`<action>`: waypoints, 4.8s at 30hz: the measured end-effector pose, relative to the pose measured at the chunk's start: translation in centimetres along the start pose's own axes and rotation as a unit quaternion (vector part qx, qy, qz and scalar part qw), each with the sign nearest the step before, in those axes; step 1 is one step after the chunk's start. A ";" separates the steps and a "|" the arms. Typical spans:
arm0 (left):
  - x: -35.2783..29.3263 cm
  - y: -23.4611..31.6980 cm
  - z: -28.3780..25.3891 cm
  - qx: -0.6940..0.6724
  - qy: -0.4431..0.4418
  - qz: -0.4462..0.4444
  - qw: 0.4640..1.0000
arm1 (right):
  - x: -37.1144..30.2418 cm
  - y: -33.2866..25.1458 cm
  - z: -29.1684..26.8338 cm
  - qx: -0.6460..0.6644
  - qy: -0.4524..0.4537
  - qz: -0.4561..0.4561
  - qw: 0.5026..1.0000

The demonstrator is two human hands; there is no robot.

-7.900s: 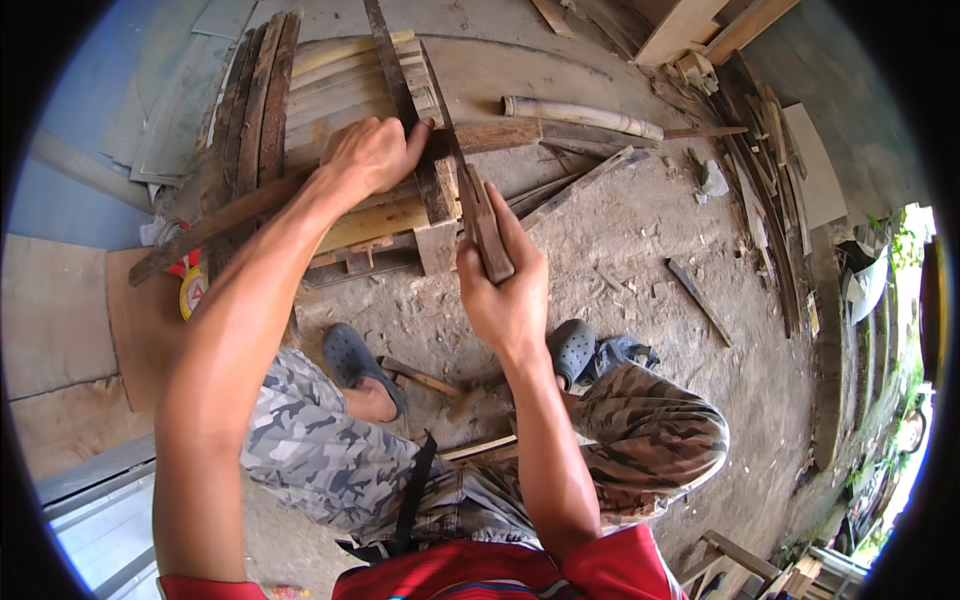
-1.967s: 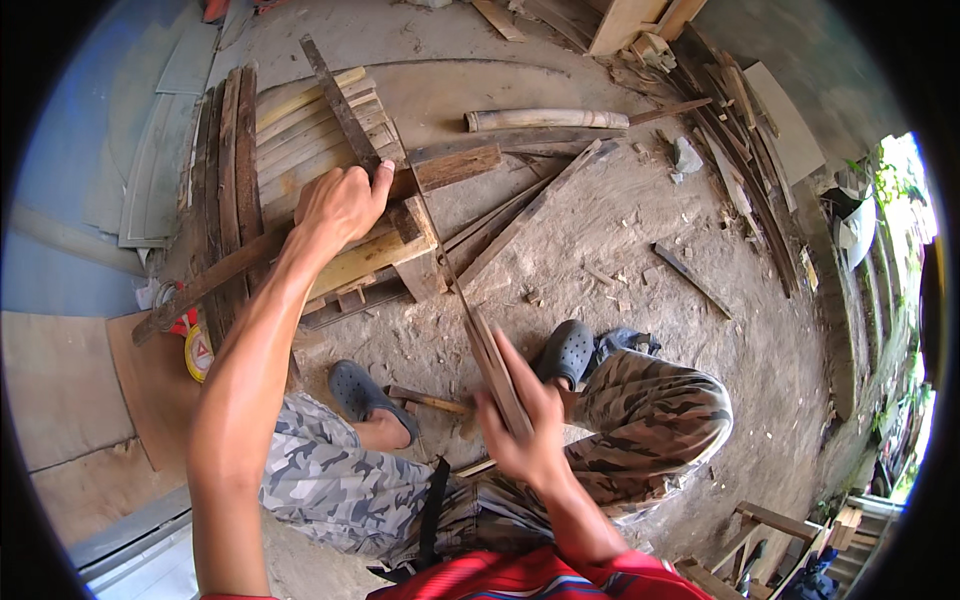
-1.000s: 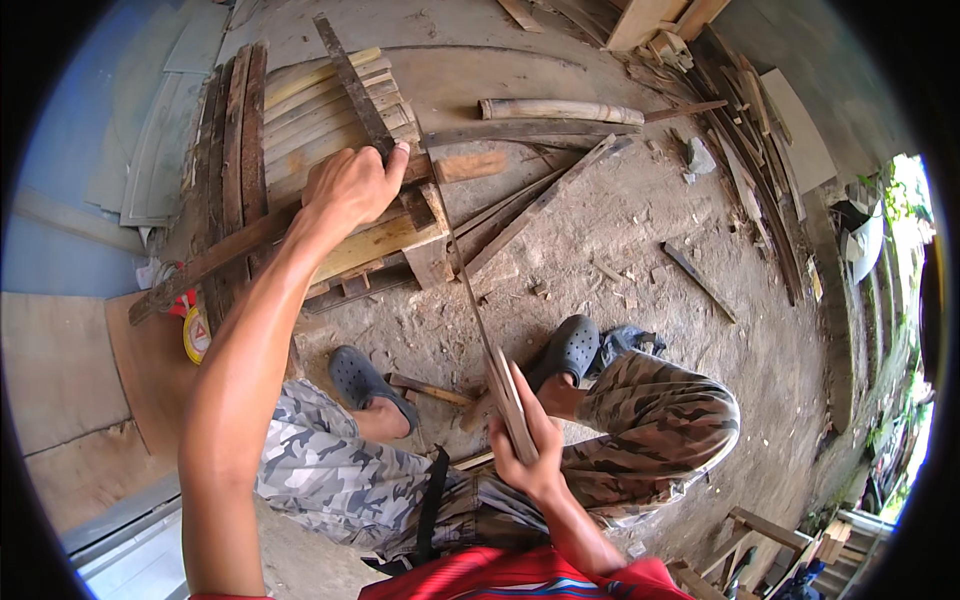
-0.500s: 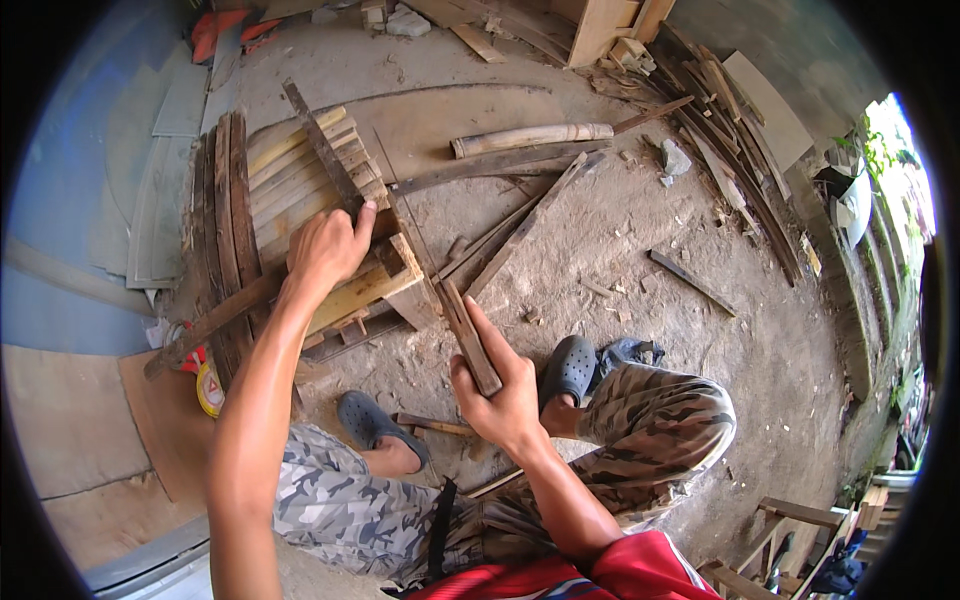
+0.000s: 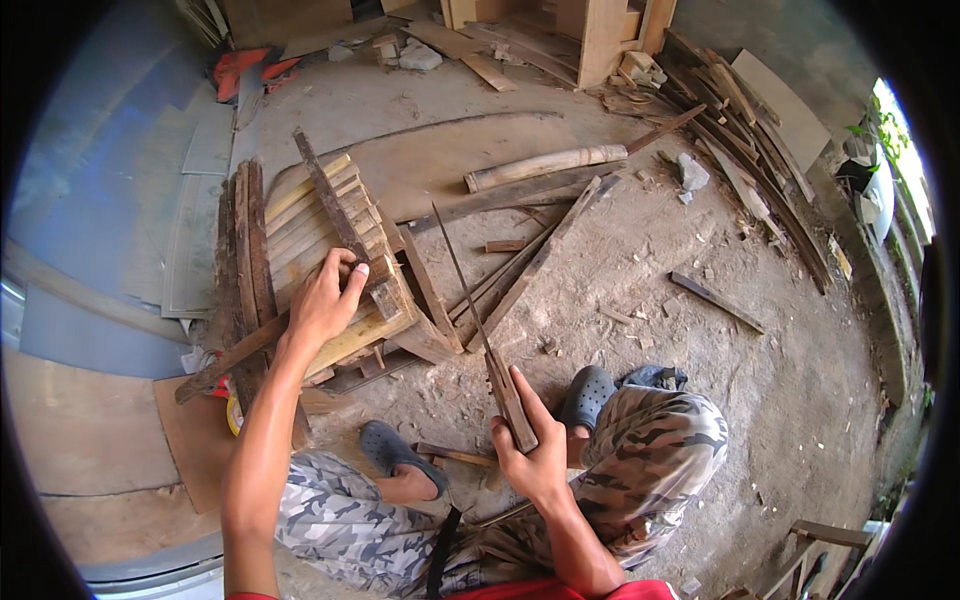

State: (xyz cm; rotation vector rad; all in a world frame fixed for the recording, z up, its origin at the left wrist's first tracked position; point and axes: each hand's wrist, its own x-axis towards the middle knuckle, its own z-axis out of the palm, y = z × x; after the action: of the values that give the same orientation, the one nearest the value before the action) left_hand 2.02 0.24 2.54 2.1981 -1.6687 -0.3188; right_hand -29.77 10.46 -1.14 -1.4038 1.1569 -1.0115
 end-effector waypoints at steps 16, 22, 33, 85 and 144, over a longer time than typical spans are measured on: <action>-1.7 0.4 -1.3 0.090 -0.005 0.070 0.993 | -0.2 -0.1 0.6 0.025 0.012 -0.010 1.000; -2.1 -1.3 1.2 0.044 0.097 0.104 0.989 | -0.5 0.2 0.9 -0.011 0.012 -0.039 0.999; 0.4 1.8 1.1 -0.042 -0.058 -0.106 0.992 | -1.4 -0.7 0.3 -0.069 -0.015 -0.099 0.993; 0.8 2.8 1.6 0.068 0.001 -0.043 0.997 | 1.5 -3.3 1.6 -0.034 -0.152 -0.084 0.984; 0.9 3.1 1.2 -0.250 -0.016 -0.123 0.960 | -1.6 1.4 2.3 0.213 0.046 0.115 0.969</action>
State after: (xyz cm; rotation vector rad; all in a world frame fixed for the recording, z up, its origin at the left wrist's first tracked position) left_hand -0.96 -1.56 2.76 2.0072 -1.1573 -0.7546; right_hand -28.04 12.37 -2.88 -0.8698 1.0622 -1.0880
